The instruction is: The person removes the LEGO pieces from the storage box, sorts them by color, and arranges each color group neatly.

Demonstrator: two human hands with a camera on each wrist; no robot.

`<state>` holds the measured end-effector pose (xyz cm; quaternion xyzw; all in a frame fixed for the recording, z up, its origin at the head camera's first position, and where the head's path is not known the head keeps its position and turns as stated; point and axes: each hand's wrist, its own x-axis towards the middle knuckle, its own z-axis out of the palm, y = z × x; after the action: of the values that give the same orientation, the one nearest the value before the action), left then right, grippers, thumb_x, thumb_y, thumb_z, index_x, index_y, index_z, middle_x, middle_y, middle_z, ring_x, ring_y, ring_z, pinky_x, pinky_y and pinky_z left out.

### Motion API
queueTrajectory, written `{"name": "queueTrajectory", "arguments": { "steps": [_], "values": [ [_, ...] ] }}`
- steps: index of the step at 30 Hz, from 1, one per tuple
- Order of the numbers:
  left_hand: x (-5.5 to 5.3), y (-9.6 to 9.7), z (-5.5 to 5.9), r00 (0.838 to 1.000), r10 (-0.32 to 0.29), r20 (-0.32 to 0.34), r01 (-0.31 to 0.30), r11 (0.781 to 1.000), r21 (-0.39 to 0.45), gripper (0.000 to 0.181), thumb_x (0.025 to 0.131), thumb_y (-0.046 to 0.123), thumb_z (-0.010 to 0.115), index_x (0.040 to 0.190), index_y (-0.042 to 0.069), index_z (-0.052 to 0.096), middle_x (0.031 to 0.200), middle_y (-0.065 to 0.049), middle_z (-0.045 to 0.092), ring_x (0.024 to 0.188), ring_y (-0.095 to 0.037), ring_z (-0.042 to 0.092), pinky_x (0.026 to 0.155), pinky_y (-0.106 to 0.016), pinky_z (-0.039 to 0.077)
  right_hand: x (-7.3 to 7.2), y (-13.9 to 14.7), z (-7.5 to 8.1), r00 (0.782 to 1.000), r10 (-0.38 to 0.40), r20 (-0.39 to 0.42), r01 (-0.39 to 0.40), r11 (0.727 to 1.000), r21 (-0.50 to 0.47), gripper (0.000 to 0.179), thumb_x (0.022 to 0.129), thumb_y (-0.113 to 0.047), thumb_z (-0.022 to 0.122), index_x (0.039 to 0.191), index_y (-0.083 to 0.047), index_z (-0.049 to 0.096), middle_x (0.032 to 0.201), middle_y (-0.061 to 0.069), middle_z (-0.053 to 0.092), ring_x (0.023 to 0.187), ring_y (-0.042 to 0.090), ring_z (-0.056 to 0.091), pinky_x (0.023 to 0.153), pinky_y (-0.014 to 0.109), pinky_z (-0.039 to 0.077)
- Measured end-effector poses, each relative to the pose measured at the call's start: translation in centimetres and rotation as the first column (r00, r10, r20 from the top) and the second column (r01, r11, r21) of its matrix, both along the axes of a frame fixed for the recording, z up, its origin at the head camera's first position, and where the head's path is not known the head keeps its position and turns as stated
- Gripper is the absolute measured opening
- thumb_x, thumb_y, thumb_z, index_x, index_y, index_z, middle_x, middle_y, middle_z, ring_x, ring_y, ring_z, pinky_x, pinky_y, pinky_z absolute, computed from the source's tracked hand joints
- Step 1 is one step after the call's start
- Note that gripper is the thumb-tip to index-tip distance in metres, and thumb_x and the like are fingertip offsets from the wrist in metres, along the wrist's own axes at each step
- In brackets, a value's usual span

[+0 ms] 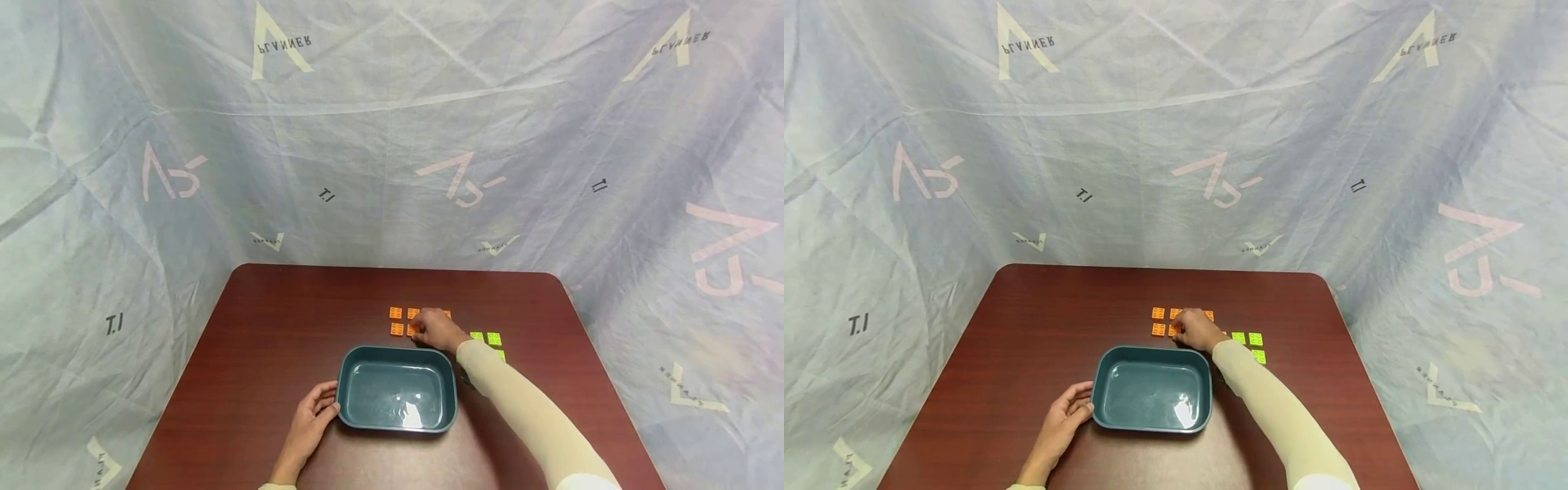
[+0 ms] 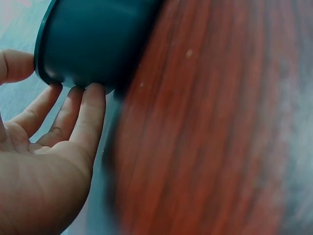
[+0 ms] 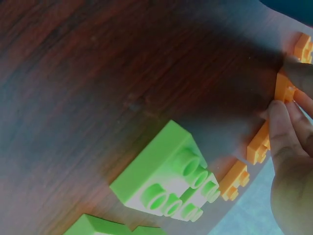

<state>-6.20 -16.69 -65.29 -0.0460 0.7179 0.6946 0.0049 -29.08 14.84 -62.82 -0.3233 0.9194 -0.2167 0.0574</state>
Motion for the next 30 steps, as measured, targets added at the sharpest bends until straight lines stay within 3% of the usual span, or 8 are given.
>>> {"name": "queueTrajectory", "arguments": {
  "steps": [6,23,30],
  "values": [
    [-0.1,0.0,-0.1,1.0,0.0,0.009,0.0,1.0,-0.003,0.041,0.096,0.0,0.07,0.136,0.005,0.066,0.128,-0.02,0.069,0.113,-0.029,0.067,0.09,-0.021,0.054,0.3,-0.1,0.2,0.999,-0.023,0.033,0.023,1.0,-0.015,0.029,0.093,-0.019,0.084,0.119,-0.008,0.079,0.108,0.006,0.073,0.091,0.014,0.069,0.083,0.037,0.062],
    [-0.3,0.3,0.0,1.0,-0.005,0.014,0.005,1.0,0.0,0.041,0.097,0.002,0.07,0.137,0.005,0.065,0.13,-0.02,0.069,0.115,-0.03,0.067,0.091,-0.021,0.054,-0.4,1.0,0.0,0.994,-0.074,0.077,0.081,0.993,-0.083,0.026,0.091,-0.018,0.085,0.116,-0.013,0.08,0.11,0.003,0.078,0.093,0.015,0.074,0.081,0.038,0.063],
    [-0.1,0.2,0.2,1.0,-0.004,0.025,0.003,1.0,0.01,0.04,0.097,0.002,0.07,0.137,0.004,0.065,0.13,-0.021,0.068,0.114,-0.029,0.067,0.09,-0.021,0.055,0.4,1.8,1.1,0.981,-0.119,0.154,0.143,0.977,-0.157,0.029,0.092,-0.016,0.083,0.12,-0.009,0.077,0.114,0.004,0.077,0.099,0.018,0.074,0.087,0.043,0.063]
  ]
}}
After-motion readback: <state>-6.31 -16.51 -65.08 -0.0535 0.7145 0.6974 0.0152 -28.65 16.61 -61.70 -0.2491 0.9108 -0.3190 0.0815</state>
